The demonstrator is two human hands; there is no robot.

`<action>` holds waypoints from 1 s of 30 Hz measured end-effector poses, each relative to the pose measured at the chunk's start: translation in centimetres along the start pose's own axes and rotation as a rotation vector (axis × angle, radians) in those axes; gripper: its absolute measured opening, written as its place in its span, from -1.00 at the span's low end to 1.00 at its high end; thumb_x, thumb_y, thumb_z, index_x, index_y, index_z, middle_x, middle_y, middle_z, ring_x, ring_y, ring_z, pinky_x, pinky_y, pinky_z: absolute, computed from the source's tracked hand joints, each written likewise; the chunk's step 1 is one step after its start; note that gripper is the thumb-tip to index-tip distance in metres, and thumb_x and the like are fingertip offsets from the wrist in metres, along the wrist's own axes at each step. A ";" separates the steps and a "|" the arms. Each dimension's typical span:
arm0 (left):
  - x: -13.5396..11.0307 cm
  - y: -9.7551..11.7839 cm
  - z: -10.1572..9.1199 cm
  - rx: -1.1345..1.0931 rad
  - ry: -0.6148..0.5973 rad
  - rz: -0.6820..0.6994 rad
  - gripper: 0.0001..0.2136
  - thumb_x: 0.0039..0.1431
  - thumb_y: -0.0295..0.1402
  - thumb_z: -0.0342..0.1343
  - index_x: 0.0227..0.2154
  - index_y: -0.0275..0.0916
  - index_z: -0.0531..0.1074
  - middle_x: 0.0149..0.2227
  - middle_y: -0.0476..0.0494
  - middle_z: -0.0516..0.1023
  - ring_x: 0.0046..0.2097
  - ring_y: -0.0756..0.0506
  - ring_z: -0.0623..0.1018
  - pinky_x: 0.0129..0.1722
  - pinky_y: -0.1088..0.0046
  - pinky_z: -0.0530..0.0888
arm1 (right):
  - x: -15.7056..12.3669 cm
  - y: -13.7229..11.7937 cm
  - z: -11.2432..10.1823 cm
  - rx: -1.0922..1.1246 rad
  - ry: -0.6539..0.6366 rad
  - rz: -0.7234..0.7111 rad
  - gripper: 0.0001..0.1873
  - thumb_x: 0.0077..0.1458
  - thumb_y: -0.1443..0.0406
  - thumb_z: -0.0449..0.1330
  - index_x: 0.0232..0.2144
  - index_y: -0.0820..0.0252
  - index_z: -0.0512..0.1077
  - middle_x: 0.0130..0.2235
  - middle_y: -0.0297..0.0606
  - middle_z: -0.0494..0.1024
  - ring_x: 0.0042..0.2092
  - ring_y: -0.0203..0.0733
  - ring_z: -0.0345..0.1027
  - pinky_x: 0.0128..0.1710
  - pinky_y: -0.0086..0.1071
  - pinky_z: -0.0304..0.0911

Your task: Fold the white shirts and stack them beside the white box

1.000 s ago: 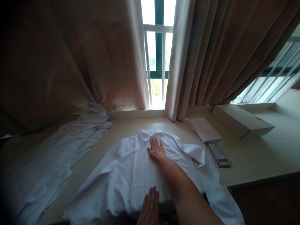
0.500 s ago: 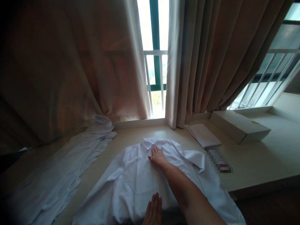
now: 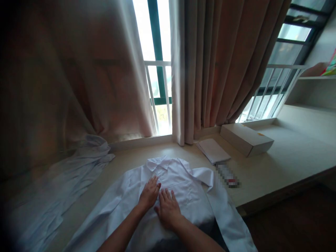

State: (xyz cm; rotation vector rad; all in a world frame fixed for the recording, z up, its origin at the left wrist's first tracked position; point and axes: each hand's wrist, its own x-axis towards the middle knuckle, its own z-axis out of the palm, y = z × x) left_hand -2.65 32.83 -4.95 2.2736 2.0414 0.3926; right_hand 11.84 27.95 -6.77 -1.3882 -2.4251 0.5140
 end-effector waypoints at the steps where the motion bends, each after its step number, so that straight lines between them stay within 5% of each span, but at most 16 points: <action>1: 1.5 -0.2 0.2 0.018 -0.036 -0.001 -0.51 0.32 -0.22 -0.30 0.20 -0.27 0.24 0.30 -0.24 0.18 0.32 -0.18 0.13 0.24 0.15 0.13 | -0.2 -0.3 -0.1 0.020 -0.001 -0.012 -0.30 0.28 0.02 -0.11 0.35 0.19 -0.12 0.36 -0.17 -0.09 0.37 0.01 -0.35 0.32 0.02 -0.40; 6: 5.7 -0.7 2.9 0.109 -0.159 -0.060 -0.45 0.29 -0.18 -0.31 0.30 -0.24 0.02 0.38 -0.24 -0.14 0.36 -0.26 0.00 0.25 -0.09 -0.07 | -1.1 -0.6 -1.0 0.079 0.035 -0.014 -0.22 0.26 -0.01 -0.07 0.36 0.12 -0.26 0.37 -0.23 -0.19 0.37 -0.02 -0.42 0.33 0.01 -0.46; 12: 6.6 -1.2 4.7 0.196 -0.158 -0.063 -0.43 0.30 -0.16 -0.35 0.33 -0.20 -0.09 0.39 -0.14 -0.22 0.37 -0.20 -0.06 0.28 -0.04 -0.13 | -1.4 -0.3 -1.3 0.120 0.058 0.013 -0.21 0.26 0.04 -0.04 0.36 0.16 -0.29 0.37 -0.23 -0.21 0.37 -0.03 -0.46 0.34 0.02 -0.45; 16: 6.7 -1.2 4.9 0.184 -0.151 -0.076 -0.44 0.30 -0.15 -0.36 0.33 -0.17 -0.11 0.40 -0.11 -0.23 0.37 -0.17 -0.08 0.28 -0.03 -0.13 | -5.1 -0.3 0.9 0.128 0.090 -0.007 -0.19 0.24 0.02 0.00 0.36 0.20 -0.22 0.36 -0.16 -0.21 0.37 0.03 -0.44 0.34 0.05 -0.41; 23: 6.9 -1.3 5.0 0.174 -0.191 -0.080 -0.42 0.30 -0.13 -0.34 0.33 -0.19 -0.12 0.40 -0.13 -0.23 0.37 -0.18 -0.06 0.29 -0.04 -0.13 | -12.3 1.2 6.6 0.023 0.128 -0.157 -0.35 0.31 0.24 -0.08 0.35 0.04 -0.22 0.29 -0.20 0.05 0.30 0.05 -0.05 0.19 0.05 0.13; 30: 6.5 -1.1 5.1 0.183 -0.039 -0.077 -0.44 0.31 -0.15 -0.32 0.31 -0.22 -0.03 0.38 -0.19 -0.11 0.36 -0.20 0.00 0.29 -0.02 -0.09 | -11.3 0.9 7.1 -0.097 0.190 -0.155 -0.53 0.30 0.28 -0.06 0.24 0.02 0.16 0.19 -0.20 0.30 0.18 0.02 0.23 0.09 -0.04 0.29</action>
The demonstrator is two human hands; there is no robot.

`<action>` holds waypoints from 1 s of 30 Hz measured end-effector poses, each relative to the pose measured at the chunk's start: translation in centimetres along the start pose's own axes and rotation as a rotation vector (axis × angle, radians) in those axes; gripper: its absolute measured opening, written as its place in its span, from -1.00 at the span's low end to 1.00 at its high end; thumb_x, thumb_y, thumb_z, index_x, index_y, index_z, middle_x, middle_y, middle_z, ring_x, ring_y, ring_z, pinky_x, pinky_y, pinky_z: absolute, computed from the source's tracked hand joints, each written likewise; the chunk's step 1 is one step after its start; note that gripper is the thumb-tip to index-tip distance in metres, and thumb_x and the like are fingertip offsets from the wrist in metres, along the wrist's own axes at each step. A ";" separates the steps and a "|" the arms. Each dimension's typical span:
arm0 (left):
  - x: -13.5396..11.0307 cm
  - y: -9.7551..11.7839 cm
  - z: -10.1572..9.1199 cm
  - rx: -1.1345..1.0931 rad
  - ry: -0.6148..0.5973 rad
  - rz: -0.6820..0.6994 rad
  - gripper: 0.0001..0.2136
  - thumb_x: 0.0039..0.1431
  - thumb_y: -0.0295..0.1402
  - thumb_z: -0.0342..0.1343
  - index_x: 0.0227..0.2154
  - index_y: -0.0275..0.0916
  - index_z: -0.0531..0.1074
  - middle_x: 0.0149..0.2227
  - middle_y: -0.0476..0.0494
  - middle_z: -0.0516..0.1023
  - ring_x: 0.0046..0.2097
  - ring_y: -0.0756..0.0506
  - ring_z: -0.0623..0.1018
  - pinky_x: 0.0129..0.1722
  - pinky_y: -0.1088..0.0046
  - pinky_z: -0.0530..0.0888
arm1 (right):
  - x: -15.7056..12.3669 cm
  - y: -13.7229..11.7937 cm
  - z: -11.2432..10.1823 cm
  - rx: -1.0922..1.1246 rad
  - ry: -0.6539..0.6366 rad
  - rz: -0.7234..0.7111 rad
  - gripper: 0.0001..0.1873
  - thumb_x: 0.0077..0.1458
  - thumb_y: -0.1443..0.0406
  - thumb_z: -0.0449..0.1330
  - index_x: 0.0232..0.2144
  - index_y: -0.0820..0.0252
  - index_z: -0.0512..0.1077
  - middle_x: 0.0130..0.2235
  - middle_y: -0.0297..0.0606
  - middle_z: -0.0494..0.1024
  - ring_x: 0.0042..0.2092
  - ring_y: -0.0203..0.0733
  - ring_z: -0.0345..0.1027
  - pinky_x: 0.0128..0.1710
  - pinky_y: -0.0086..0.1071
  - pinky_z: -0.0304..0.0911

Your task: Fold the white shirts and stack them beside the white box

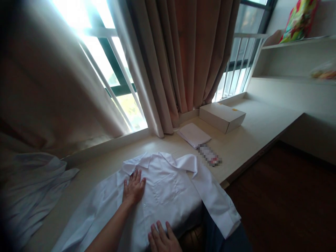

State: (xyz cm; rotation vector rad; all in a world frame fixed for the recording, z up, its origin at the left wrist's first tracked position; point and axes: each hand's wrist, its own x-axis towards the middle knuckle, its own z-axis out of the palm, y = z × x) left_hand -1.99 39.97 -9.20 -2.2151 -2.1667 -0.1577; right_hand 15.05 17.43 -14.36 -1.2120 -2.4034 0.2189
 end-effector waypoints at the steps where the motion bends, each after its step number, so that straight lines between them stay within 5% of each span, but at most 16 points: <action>1: -0.2 0.2 -0.1 0.010 0.051 0.008 -0.45 0.31 -0.17 -0.31 0.30 -0.27 0.01 0.37 -0.23 -0.07 0.36 -0.21 0.01 0.29 -0.01 -0.10 | 0.5 0.2 -0.7 0.003 -0.011 -0.005 -0.55 0.30 0.25 -0.05 0.21 0.04 0.22 0.16 -0.20 0.36 0.15 0.01 0.29 0.09 -0.07 0.28; 5: -2.7 2.2 -0.6 0.044 0.165 0.278 -0.51 0.30 -0.30 -0.27 0.25 -0.34 0.14 0.33 -0.27 0.07 0.35 -0.21 0.02 0.30 0.03 -0.08 | 4.0 2.2 -5.3 0.052 0.019 0.117 -0.43 0.27 0.10 -0.01 0.25 0.20 0.16 0.25 -0.12 0.23 0.25 -0.01 0.12 0.25 -0.14 0.05; 9: -6.7 4.4 -0.1 0.055 0.080 0.517 -0.48 0.27 -0.34 -0.18 0.30 -0.10 0.04 0.36 -0.11 -0.02 0.37 -0.22 -0.03 0.29 0.02 -0.02 | 8.3 5.4 -8.1 0.041 0.014 0.230 -0.39 0.32 0.11 -0.09 0.31 0.27 0.03 0.32 -0.10 0.07 0.33 -0.03 -0.11 0.31 -0.09 -0.14; 15: -9.0 5.6 0.3 0.043 0.019 0.352 -0.47 0.30 -0.20 -0.25 0.32 -0.03 -0.09 0.38 -0.07 -0.13 0.37 -0.26 -0.10 0.28 -0.05 -0.04 | 8.2 11.6 -7.6 -0.004 -0.093 0.199 -0.30 0.28 -0.05 -0.12 0.32 0.20 0.01 0.34 -0.16 0.01 0.36 -0.01 -0.21 0.31 -0.06 -0.26; 20: -8.7 5.8 -0.4 0.011 -0.006 0.329 -0.49 0.31 -0.18 -0.30 0.31 -0.01 -0.07 0.38 -0.02 -0.14 0.38 -0.23 -0.09 0.30 -0.02 -0.07 | 6.0 16.7 -9.2 -0.141 -0.044 0.482 -0.29 0.29 -0.05 -0.19 0.31 0.25 0.05 0.29 -0.08 0.15 0.31 0.00 -0.04 0.28 -0.10 -0.20; 30: -8.9 5.8 -0.2 -0.037 0.024 0.315 -0.49 0.30 -0.18 -0.26 0.30 -0.01 0.00 0.37 -0.03 -0.05 0.37 -0.23 -0.04 0.29 -0.03 -0.06 | 5.7 17.7 -8.5 -0.231 -0.023 0.518 -0.29 0.29 -0.06 -0.21 0.28 0.28 0.10 0.25 -0.05 0.23 0.26 0.02 0.04 0.25 -0.14 -0.16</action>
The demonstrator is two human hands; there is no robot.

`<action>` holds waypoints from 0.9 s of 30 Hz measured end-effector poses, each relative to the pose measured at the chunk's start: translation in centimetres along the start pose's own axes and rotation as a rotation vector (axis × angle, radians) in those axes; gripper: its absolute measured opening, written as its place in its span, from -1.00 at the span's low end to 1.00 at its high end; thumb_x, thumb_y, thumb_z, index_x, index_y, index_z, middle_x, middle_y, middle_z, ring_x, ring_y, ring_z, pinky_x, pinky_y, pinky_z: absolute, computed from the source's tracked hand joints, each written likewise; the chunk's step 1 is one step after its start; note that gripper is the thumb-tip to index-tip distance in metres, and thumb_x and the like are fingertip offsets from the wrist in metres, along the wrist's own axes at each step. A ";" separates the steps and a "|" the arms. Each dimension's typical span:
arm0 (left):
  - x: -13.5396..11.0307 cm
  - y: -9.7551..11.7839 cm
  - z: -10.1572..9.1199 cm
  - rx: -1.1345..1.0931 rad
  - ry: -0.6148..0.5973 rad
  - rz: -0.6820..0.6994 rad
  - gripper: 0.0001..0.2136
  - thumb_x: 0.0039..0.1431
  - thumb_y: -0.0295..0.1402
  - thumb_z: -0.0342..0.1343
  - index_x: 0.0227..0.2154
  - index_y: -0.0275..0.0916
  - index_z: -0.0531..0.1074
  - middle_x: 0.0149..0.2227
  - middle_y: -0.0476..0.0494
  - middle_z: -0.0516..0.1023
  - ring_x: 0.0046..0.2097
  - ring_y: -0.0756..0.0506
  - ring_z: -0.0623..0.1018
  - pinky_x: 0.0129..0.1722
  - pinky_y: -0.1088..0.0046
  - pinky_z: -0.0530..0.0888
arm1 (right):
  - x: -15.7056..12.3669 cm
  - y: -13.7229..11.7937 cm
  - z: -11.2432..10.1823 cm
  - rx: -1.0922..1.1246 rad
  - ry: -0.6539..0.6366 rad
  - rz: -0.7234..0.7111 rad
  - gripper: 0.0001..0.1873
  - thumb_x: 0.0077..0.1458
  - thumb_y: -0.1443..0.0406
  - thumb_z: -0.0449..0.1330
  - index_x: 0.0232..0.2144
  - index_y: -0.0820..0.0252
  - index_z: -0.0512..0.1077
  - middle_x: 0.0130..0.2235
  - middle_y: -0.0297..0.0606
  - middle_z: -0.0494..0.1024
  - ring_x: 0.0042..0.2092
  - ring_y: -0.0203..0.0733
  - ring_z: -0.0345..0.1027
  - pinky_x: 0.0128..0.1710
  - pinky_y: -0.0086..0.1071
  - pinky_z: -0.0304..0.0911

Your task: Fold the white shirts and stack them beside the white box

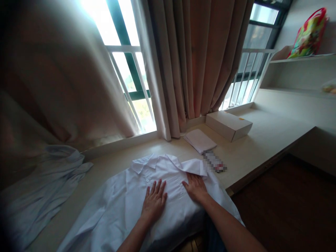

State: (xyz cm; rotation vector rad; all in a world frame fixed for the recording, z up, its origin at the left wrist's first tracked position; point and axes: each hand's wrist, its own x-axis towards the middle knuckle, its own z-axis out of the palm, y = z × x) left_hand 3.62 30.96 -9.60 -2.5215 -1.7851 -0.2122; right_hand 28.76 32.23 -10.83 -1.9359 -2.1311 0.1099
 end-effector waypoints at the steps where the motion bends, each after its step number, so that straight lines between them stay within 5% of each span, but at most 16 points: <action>1: -0.1 0.0 0.0 -0.003 0.016 0.004 -0.49 0.30 -0.18 -0.26 0.30 -0.01 0.02 0.37 -0.04 -0.04 0.37 -0.23 -0.02 0.29 -0.03 -0.05 | 0.0 0.0 0.0 -0.007 0.007 -0.003 -0.29 0.29 -0.05 -0.20 0.29 0.28 0.10 0.25 -0.05 0.23 0.26 0.02 0.04 0.25 -0.15 -0.16; 5: -0.6 0.2 -0.1 -0.013 0.102 -0.014 -0.50 0.29 -0.19 -0.21 0.28 -0.08 0.10 0.34 -0.11 0.06 0.36 -0.22 0.02 0.30 0.03 -0.02 | -0.1 0.1 0.1 -0.040 0.017 -0.005 -0.31 0.29 -0.04 -0.18 0.28 0.26 0.11 0.24 -0.05 0.25 0.25 0.02 0.06 0.25 -0.15 -0.15; 11: -1.6 0.3 0.6 -0.013 0.217 -0.347 -0.50 0.26 -0.21 -0.15 0.22 -0.28 0.22 0.31 -0.27 0.14 0.34 -0.26 0.06 0.29 0.04 0.03 | 0.1 -0.9 0.3 -0.117 0.010 -0.038 -0.39 0.28 0.07 -0.09 0.25 0.32 0.16 0.21 0.01 0.29 0.22 0.04 0.12 0.22 -0.11 -0.07; 17: -1.6 0.1 1.0 -0.068 0.222 -0.384 -0.48 0.24 -0.20 -0.14 0.24 -0.23 0.17 0.32 -0.21 0.12 0.34 -0.25 0.07 0.29 0.02 0.03 | 1.0 -9.7 0.5 -0.031 0.076 -0.327 -0.47 0.28 0.16 -0.06 0.22 0.25 0.23 0.29 -0.09 0.16 0.33 -0.01 -0.12 0.31 -0.13 -0.25; 20: -1.8 -0.3 0.8 -0.101 0.173 -0.366 -0.49 0.25 -0.31 -0.19 0.27 -0.18 0.13 0.33 -0.15 0.10 0.35 -0.23 0.05 0.28 0.02 0.06 | 2.1 -13.9 1.1 0.055 -0.003 -0.380 -0.49 0.31 0.17 -0.13 0.24 0.16 0.21 0.30 -0.15 0.15 0.33 -0.03 -0.11 0.29 -0.08 -0.19; 27: -2.0 -0.3 1.1 -0.145 0.102 -0.407 -0.45 0.19 -0.42 -0.19 0.27 -0.20 0.12 0.35 -0.13 0.03 0.36 -0.22 0.00 0.30 0.01 0.01 | 3.7 -15.6 2.5 0.071 -0.074 -0.368 -0.50 0.34 0.24 -0.23 0.23 0.12 0.22 0.29 -0.20 0.17 0.34 -0.06 -0.11 0.27 -0.03 -0.12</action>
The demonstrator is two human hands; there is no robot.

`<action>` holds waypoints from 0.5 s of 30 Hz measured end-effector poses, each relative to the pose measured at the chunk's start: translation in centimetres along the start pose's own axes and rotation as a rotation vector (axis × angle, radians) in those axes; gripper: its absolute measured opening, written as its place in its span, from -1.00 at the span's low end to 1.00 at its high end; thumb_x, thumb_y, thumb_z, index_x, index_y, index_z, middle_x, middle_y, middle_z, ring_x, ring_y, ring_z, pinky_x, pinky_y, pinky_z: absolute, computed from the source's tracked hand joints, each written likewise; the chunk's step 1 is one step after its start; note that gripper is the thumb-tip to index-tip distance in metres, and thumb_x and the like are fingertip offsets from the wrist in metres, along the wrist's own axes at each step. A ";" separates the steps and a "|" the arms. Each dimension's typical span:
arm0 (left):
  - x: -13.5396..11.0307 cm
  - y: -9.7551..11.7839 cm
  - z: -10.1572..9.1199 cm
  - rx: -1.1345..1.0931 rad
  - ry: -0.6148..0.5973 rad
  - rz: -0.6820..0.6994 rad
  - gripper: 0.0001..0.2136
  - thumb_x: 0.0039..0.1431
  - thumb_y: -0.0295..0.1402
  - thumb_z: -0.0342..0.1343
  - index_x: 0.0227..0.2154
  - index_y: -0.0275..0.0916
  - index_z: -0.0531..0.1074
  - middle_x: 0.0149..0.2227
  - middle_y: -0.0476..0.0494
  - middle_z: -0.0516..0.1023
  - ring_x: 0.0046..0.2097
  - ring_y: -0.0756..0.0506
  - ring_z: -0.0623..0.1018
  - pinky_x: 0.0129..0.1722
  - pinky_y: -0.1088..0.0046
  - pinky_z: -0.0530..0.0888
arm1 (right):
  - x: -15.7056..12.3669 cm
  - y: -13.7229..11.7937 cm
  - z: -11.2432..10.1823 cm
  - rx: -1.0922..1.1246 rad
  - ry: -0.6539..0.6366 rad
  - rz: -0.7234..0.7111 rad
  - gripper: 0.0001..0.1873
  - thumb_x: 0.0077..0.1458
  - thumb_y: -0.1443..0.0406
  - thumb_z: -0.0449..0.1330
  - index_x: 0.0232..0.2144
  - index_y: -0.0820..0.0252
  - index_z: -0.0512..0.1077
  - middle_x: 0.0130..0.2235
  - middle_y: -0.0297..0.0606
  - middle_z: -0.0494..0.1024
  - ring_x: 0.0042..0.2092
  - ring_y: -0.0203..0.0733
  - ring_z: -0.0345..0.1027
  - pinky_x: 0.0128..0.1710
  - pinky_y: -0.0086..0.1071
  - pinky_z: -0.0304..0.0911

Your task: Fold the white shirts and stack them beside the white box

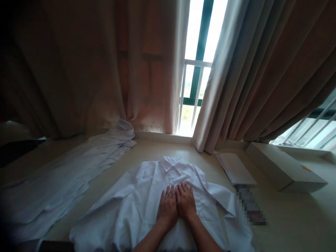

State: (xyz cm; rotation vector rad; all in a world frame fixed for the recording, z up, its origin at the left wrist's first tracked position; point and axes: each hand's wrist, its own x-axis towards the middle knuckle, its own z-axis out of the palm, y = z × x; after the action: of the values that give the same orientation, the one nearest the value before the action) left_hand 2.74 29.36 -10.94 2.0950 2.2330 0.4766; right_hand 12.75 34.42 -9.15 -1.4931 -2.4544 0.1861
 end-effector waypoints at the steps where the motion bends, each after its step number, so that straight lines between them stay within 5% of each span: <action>1: 0.1 0.0 -0.2 -0.017 0.008 -0.007 -0.46 0.19 -0.42 -0.18 0.26 -0.20 0.14 0.34 -0.14 0.06 0.36 -0.22 0.02 0.30 0.02 0.01 | 0.0 0.0 0.0 -0.009 -0.001 0.001 -0.50 0.34 0.24 -0.23 0.23 0.12 0.22 0.29 -0.20 0.17 0.33 -0.06 -0.11 0.27 -0.03 -0.11; 5: 1.8 -1.3 -2.3 -0.088 0.035 0.042 -0.58 0.21 -0.36 -0.14 0.09 -0.17 0.39 0.16 -0.20 0.40 0.18 -0.17 0.35 0.21 0.16 0.21 | 1.1 0.2 -1.0 -0.013 -0.018 -0.005 -0.50 0.35 0.20 -0.25 0.12 0.08 0.36 0.19 -0.19 0.34 0.23 -0.06 0.14 0.18 -0.12 0.06; 8: 5.6 -3.8 -4.8 -0.079 0.077 0.058 -0.63 0.25 -0.30 -0.17 0.00 -0.19 0.44 0.06 -0.22 0.48 0.10 -0.13 0.42 0.14 0.24 0.28 | 3.9 1.0 -2.2 0.007 0.007 0.003 -0.50 0.35 0.17 -0.26 0.06 0.09 0.40 0.09 -0.16 0.45 0.14 -0.10 0.27 0.14 -0.22 0.11; 11: 10.8 -6.3 -6.2 -0.037 0.133 0.036 -0.55 0.26 -0.29 -0.18 0.16 -0.31 0.27 0.23 -0.28 0.29 0.26 -0.16 0.23 0.25 0.20 0.13 | 7.8 2.3 -2.9 -0.035 0.018 0.050 -0.49 0.33 0.17 -0.18 0.20 0.23 0.24 0.23 -0.10 0.27 0.27 -0.08 0.07 0.23 -0.18 -0.05; 15: 17.1 -8.2 -5.4 0.073 0.064 0.066 -0.49 0.27 -0.25 -0.23 0.24 -0.30 0.16 0.32 -0.25 0.11 0.34 -0.19 0.06 0.29 0.09 -0.02 | 13.5 3.0 -2.2 -0.068 -0.050 0.007 -0.40 0.31 0.11 -0.15 0.30 0.28 0.05 0.34 -0.11 0.01 0.36 -0.02 -0.23 0.29 -0.07 -0.25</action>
State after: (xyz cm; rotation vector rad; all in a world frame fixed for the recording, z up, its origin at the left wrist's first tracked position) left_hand -7.91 44.74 -4.79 2.2259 2.2537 0.4794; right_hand 10.07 47.68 -5.66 -1.5430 -2.5185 0.1436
